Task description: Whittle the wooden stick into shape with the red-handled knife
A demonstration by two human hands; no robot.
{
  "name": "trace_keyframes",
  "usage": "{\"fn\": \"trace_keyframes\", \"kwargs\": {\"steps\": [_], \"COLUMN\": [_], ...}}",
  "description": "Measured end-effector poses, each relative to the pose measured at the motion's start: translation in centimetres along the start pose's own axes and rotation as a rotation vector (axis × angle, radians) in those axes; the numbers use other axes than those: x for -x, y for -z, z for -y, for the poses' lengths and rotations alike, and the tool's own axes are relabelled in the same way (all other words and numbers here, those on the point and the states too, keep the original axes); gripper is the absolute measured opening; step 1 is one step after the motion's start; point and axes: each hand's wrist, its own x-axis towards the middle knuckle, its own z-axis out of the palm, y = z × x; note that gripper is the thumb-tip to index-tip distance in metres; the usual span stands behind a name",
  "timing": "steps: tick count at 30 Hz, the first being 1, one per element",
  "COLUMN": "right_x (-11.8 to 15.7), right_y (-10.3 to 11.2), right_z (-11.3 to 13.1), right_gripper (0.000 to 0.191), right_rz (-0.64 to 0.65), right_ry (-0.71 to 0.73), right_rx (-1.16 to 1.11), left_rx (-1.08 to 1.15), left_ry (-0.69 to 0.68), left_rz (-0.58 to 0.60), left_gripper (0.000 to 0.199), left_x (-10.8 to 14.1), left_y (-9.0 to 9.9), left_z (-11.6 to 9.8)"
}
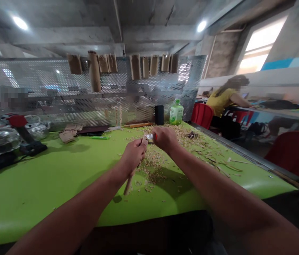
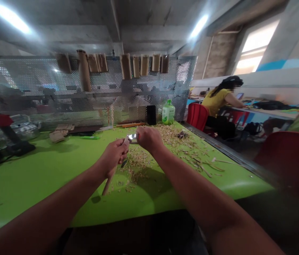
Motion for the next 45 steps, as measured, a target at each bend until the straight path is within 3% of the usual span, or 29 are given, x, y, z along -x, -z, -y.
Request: {"fn": "trace_keyframes", "kwargs": {"steps": [4,6,8,10,11,13,16,20,23,25,29,45], "right_x": [-0.5,-1.0,-1.4,-1.6,-1.6,-1.4,-1.4,-1.2,-0.5,0.2,0.8,0.9], "right_y": [-0.5,-0.8,-0.8,-0.8,-0.9,-1.1,-2.0,-2.9,-2.6,-2.3,-1.5,-1.0], "right_z": [0.7,0.0,-2.5,-6.2,-8.0,-10.4,-9.2,-3.1,-0.4,0.1,0.3,0.9], "right_gripper": [0.03,0.031,0.033,0.036,0.038,0.039,0.035,0.03,0.028,0.028,0.028,0.027], "right_rz": [0.034,0.056,0.107,0.199,0.188,0.104,0.043,-0.023,-0.006,-0.013,-0.046,0.001], "right_ry": [-0.045,-0.087,-0.27,-0.639,-0.751,-0.789,-0.664,-0.281,-0.034,0.04,0.07,0.082], "right_rx": [-0.008,-0.038,-0.068,-0.09,-0.086,-0.068,-0.182,-0.325,-0.382,-0.403,-0.444,-0.468], "left_rx": [0.033,0.038,0.023,-0.001,-0.007,0.001,0.022,0.011,-0.086,-0.174,-0.284,-0.311], "left_ry": [0.078,0.106,0.14,0.177,0.183,0.154,0.079,0.009,-0.142,-0.257,-0.375,-0.387], "left_rz": [0.008,-0.003,0.021,0.084,0.11,0.088,-0.002,-0.053,-0.063,-0.049,-0.016,-0.011], "left_gripper": [0.017,0.017,0.017,0.017,0.018,0.018,0.016,0.016,0.019,0.021,0.023,0.022], "left_x": [-0.5,-0.3,0.4,1.1,1.4,1.4,0.8,-0.2,-0.8,-1.1,-1.2,-0.5], "left_y": [0.0,0.0,-0.2,-0.3,-0.3,-0.2,0.3,1.3,1.9,2.2,2.2,1.8], "left_z": [-0.7,-0.7,-0.4,-0.1,0.0,0.0,-0.4,-0.3,0.3,0.8,1.1,0.6]}}
